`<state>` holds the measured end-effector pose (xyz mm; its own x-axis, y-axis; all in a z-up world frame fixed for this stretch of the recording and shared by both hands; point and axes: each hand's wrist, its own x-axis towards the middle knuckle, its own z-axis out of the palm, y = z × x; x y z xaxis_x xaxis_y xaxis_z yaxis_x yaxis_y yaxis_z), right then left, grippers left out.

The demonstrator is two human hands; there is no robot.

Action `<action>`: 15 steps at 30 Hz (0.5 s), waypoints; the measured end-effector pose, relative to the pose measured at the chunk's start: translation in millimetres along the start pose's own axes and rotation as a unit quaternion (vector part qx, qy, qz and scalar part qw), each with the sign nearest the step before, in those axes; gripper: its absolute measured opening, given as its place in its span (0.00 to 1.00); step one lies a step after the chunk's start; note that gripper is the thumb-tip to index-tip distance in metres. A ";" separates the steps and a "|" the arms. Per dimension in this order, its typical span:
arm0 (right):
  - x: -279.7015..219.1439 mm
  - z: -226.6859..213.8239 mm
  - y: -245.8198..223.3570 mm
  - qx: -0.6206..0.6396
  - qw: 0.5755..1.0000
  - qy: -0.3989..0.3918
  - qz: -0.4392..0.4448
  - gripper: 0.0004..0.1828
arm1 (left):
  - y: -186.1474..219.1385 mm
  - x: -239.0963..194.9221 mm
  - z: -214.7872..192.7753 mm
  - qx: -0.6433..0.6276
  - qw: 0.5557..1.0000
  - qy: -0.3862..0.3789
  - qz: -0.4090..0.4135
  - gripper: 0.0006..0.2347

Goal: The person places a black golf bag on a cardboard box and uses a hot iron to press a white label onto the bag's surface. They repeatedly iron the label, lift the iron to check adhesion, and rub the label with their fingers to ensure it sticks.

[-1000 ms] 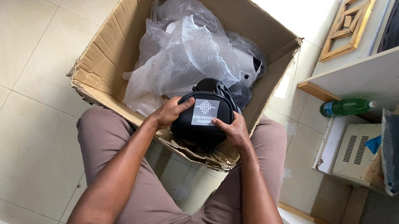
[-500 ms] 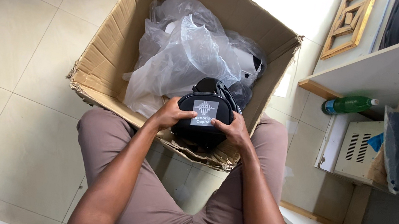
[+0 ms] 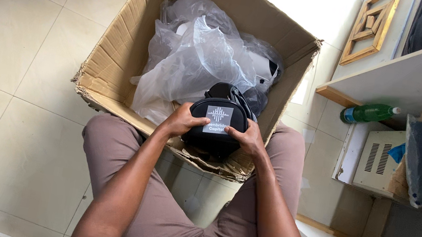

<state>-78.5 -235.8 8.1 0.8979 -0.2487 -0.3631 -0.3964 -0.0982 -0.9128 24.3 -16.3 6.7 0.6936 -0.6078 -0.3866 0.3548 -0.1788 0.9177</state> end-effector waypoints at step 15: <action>-58.3 -48.7 18.6 0.089 0.990 0.102 -0.050 0.30 | 13.0 -4.9 -6.2 0.011 1.000 0.008 0.008 0.08</action>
<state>-147.5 -270.0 21.3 0.8665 -0.4371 -0.2411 -0.2517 0.0346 -0.9672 29.4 -10.9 19.9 0.7099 -0.5976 -0.3728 0.3299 -0.1855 0.9256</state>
